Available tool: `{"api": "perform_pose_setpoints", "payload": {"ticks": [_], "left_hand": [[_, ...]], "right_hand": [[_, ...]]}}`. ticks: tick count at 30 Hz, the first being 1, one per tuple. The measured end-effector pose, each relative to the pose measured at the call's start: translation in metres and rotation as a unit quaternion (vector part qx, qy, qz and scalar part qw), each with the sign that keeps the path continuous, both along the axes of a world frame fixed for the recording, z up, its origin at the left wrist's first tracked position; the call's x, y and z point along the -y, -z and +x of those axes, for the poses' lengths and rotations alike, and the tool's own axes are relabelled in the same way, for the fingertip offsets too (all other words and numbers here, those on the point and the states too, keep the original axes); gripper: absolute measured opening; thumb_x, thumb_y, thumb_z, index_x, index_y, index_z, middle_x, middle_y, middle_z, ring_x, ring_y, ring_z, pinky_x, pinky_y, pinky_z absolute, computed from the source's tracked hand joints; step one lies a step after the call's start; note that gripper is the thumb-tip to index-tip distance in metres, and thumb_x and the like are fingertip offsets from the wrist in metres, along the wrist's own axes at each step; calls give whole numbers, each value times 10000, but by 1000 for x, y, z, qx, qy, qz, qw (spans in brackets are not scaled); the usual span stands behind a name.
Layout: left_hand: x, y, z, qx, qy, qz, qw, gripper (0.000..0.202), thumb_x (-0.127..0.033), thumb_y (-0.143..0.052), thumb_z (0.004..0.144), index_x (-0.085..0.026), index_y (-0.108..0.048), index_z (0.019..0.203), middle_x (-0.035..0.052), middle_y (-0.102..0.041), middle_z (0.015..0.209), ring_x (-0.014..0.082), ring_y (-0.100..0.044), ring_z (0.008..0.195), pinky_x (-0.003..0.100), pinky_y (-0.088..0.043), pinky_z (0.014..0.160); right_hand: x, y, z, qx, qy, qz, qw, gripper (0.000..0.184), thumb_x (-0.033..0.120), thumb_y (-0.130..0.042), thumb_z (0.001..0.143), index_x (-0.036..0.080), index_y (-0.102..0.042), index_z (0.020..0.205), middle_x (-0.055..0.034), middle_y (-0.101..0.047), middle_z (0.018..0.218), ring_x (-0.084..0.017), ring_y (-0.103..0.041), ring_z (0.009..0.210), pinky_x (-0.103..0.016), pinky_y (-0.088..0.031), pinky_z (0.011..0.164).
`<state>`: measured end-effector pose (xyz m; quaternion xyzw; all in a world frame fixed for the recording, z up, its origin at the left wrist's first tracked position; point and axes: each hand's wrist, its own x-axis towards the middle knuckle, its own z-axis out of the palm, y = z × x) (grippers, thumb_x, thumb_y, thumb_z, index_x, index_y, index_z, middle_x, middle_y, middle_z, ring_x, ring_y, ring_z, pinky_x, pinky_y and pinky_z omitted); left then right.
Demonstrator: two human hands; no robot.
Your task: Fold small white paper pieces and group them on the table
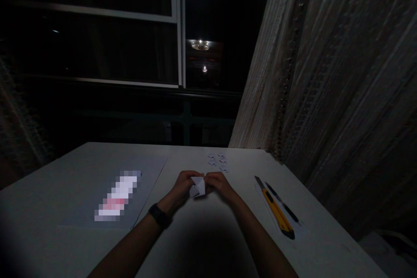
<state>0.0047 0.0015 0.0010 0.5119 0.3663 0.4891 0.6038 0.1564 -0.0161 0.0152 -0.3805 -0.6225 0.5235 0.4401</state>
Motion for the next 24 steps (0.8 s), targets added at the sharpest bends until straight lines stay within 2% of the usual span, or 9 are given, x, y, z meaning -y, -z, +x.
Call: {"api": "perform_pose_setpoints", "payload": {"ticks": [4, 8, 12, 15, 20, 24], "left_hand": [[3, -2, 4, -27, -37, 28, 999, 163, -211, -686, 528, -101, -655, 643, 48, -631, 605, 129, -542, 525, 213, -377, 482], [2, -1, 6, -59, -66, 71, 994, 228, -329, -680, 582, -107, -654, 632, 50, -631, 603, 134, -540, 537, 219, -375, 493], [1, -3, 5, -112, -102, 127, 980, 247, -373, -652, 621, -126, -662, 614, 47, -643, 611, 154, -563, 587, 234, -396, 548], [3, -6, 4, -147, -126, 163, 967, 247, -378, -615, 662, -140, -676, 641, 50, -660, 646, 168, -581, 634, 248, -409, 603], [6, -6, 3, -165, -134, 194, 958, 256, -373, -557, 720, -154, -689, 733, 52, -680, 718, 181, -600, 698, 265, -421, 659], [8, -7, 3, -161, -120, 198, 959, 228, -339, -574, 714, -157, -693, 785, 65, -691, 785, 196, -611, 768, 280, -430, 719]], "right_hand": [[0, 2, -1, -2, 20, 8, 1000, 324, 441, -579, 666, 148, -552, 530, 16, -500, 485, -110, -464, 480, -223, -349, 480], [-1, 3, 0, 22, 25, 32, 999, 327, 446, -593, 659, 153, -548, 522, 20, -492, 477, -108, -449, 481, -225, -333, 480], [-1, 5, -1, 42, 29, 55, 997, 320, 449, -598, 663, 158, -555, 535, 18, -513, 491, -113, -459, 500, -231, -343, 500], [0, 6, -5, 45, 58, 70, 995, 317, 439, -595, 674, 159, -529, 540, 25, -505, 488, -104, -448, 485, -226, -333, 490], [0, 8, -9, 17, 118, 74, 990, 283, 381, -660, 627, 192, -456, 677, 74, -482, 455, -81, -411, 411, -198, -292, 434], [-2, 11, -8, 24, 132, 95, 986, 226, 335, -631, 654, 194, -472, 729, 65, -523, 488, -94, -463, 441, -206, -341, 459]]}}
